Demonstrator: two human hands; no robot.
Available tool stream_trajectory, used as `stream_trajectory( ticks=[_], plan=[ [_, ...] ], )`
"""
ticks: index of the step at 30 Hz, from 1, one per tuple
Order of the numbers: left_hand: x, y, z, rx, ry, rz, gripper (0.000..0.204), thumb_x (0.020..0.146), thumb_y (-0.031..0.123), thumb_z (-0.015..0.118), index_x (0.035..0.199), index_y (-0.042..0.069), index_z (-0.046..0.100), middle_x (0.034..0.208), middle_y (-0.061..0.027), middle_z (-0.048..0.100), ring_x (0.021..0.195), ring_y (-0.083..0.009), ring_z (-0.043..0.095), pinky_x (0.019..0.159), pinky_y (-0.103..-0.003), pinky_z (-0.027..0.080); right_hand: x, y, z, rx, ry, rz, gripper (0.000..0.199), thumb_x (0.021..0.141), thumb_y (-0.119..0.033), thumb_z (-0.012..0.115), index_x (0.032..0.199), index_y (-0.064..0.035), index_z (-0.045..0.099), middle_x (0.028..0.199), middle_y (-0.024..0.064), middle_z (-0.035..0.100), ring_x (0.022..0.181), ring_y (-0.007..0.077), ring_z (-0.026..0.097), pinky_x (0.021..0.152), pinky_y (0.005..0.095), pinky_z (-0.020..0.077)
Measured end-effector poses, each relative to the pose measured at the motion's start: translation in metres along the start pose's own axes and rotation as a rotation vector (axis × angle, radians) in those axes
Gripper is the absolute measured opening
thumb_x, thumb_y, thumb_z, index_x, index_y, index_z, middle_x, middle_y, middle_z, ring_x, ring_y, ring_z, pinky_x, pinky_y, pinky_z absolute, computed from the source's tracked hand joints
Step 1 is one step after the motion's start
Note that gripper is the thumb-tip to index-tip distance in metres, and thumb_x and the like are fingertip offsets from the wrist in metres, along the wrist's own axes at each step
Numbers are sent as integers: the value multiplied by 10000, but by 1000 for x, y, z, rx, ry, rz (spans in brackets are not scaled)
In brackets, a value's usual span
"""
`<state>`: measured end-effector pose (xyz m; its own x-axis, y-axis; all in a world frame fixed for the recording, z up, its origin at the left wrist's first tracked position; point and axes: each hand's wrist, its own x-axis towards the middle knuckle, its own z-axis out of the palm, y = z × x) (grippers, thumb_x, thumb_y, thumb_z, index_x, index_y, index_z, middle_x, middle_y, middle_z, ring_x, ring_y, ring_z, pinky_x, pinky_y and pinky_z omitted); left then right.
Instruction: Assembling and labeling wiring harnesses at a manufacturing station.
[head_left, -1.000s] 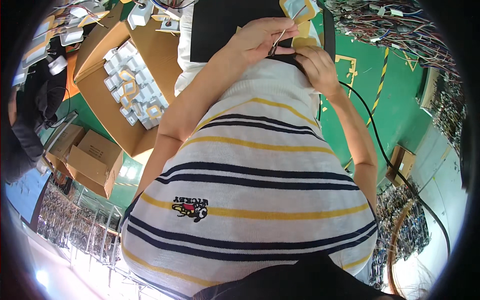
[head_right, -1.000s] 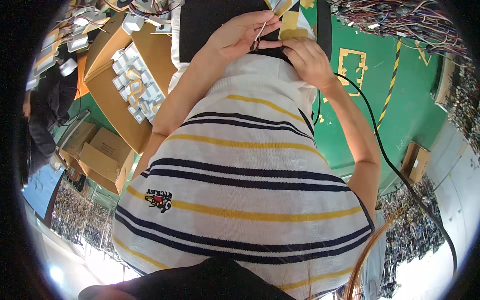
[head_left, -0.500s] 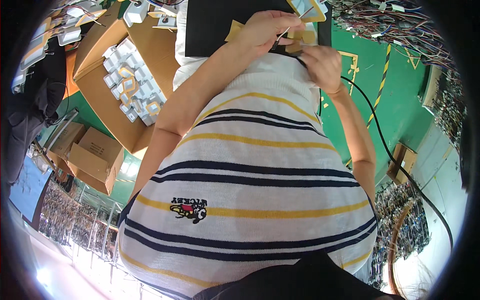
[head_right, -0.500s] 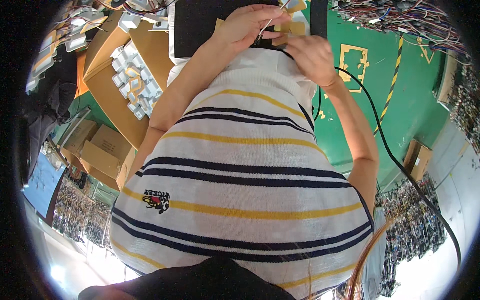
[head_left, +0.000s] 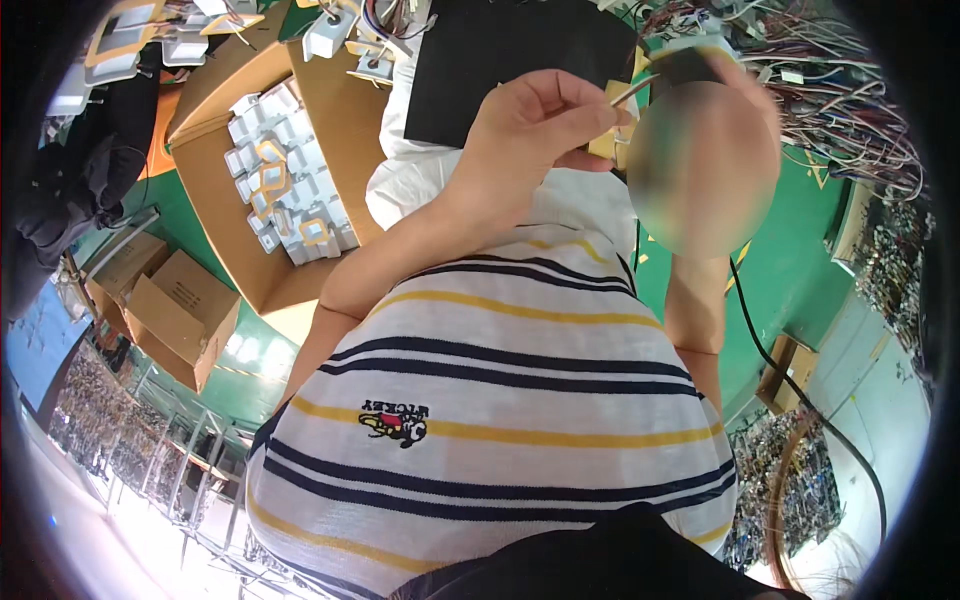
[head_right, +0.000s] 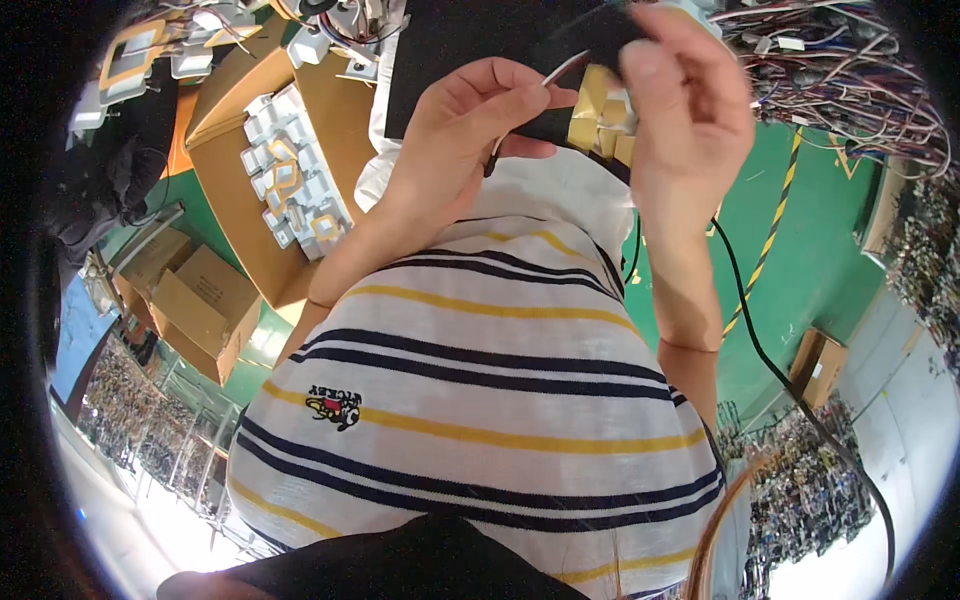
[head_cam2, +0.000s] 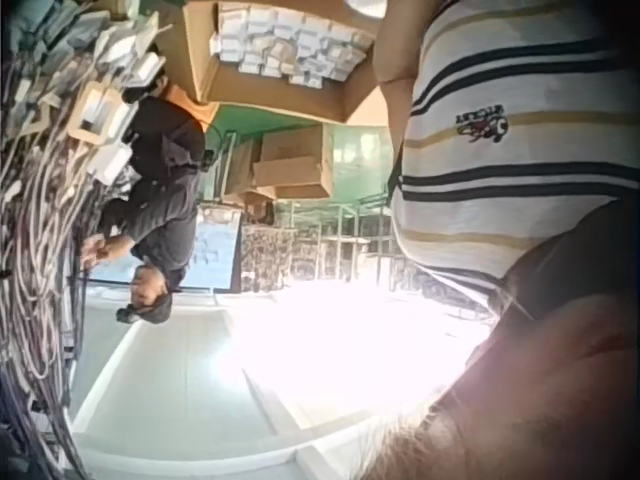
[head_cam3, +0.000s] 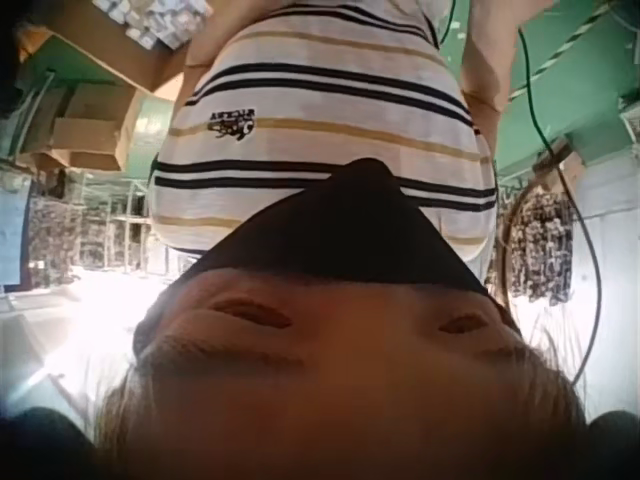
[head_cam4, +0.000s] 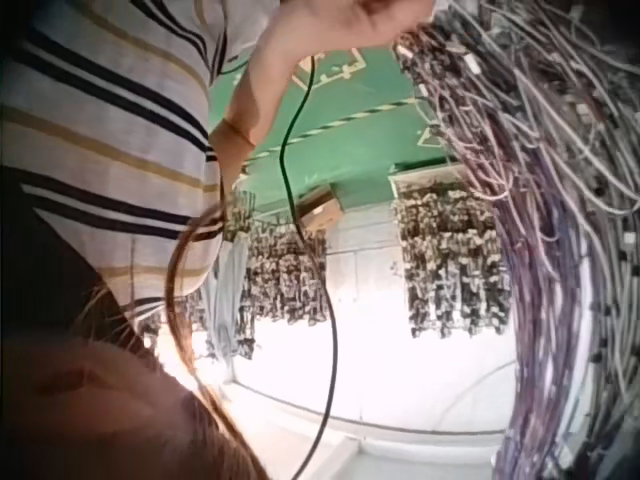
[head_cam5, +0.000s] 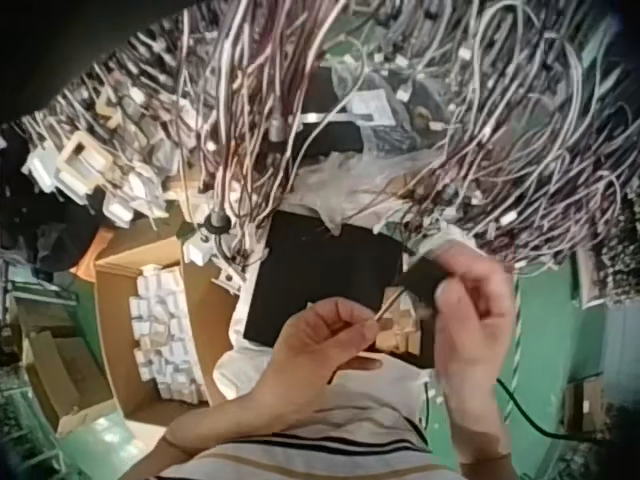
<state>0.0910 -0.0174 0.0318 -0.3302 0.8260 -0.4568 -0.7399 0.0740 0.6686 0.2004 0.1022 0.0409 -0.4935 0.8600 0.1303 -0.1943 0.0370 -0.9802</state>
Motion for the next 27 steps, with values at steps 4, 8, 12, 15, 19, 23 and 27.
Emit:
stream_trajectory(
  ticks=[4, 8, 12, 15, 19, 23, 27],
  plan=[
    [-7, 12, 4, -59, -24, 25, 115, 868, 101, 620, 934, 13, 586, 906, -63, 652, 868, -121, 640, 660, -238, 547, -7, -2, 9, 149, -177, 115, 219, 860, 7, 590, 1071, 61, 568, 996, 127, 634, 869, 163, 613, 778, 279, 498],
    [-6, 13, 1, -66, -62, 37, 117, 869, 103, 618, 932, 11, 583, 908, -64, 652, 877, -125, 645, 656, -236, 546, -5, -1, 14, 97, -161, 121, 230, 815, 34, 649, 1039, 39, 596, 910, 75, 637, 811, 99, 590, 751, 224, 473],
    [-6, 11, 0, -24, -83, 24, 86, 899, 126, 567, 935, 51, 589, 928, -53, 646, 963, -145, 619, 675, -261, 539, -6, 3, 13, 59, -97, 90, 231, 828, 27, 636, 1051, 48, 580, 930, 99, 644, 828, 123, 611, 774, 245, 495],
    [-4, 9, 1, -10, -86, 36, 99, 899, 124, 565, 943, 41, 596, 924, -59, 647, 937, -137, 621, 683, -267, 543, -8, 6, 10, -57, -89, 64, 255, 813, 23, 661, 1055, 39, 582, 907, 80, 648, 806, 104, 612, 738, 220, 496],
    [-4, 7, -4, 48, -50, 82, 105, 887, 131, 588, 935, 40, 607, 865, -39, 641, 842, -97, 606, 616, -219, 501, -9, -9, 22, -242, -110, -47, 280, 803, 5, 684, 1064, 25, 584, 887, 70, 653, 764, 82, 601, 696, 197, 489],
    [-4, 18, -24, 178, -63, 75, 95, 863, 139, 618, 884, 45, 620, 771, 0, 607, 643, -38, 513, 500, -168, 368, 1, -37, 37, -787, -182, -68, 312, 796, -22, 684, 1090, -7, 581, 869, 81, 656, 744, 85, 593, 679, 213, 481],
    [-7, 57, -35, 333, -189, -80, 115, 801, 138, 679, 872, 53, 651, 763, 39, 605, 642, -13, 494, 519, -161, 347, 48, -24, 15, -524, -567, -349, 336, 784, -10, 663, 1111, -31, 589, 991, 130, 627, 892, 148, 596, 732, 258, 482]
  ],
)
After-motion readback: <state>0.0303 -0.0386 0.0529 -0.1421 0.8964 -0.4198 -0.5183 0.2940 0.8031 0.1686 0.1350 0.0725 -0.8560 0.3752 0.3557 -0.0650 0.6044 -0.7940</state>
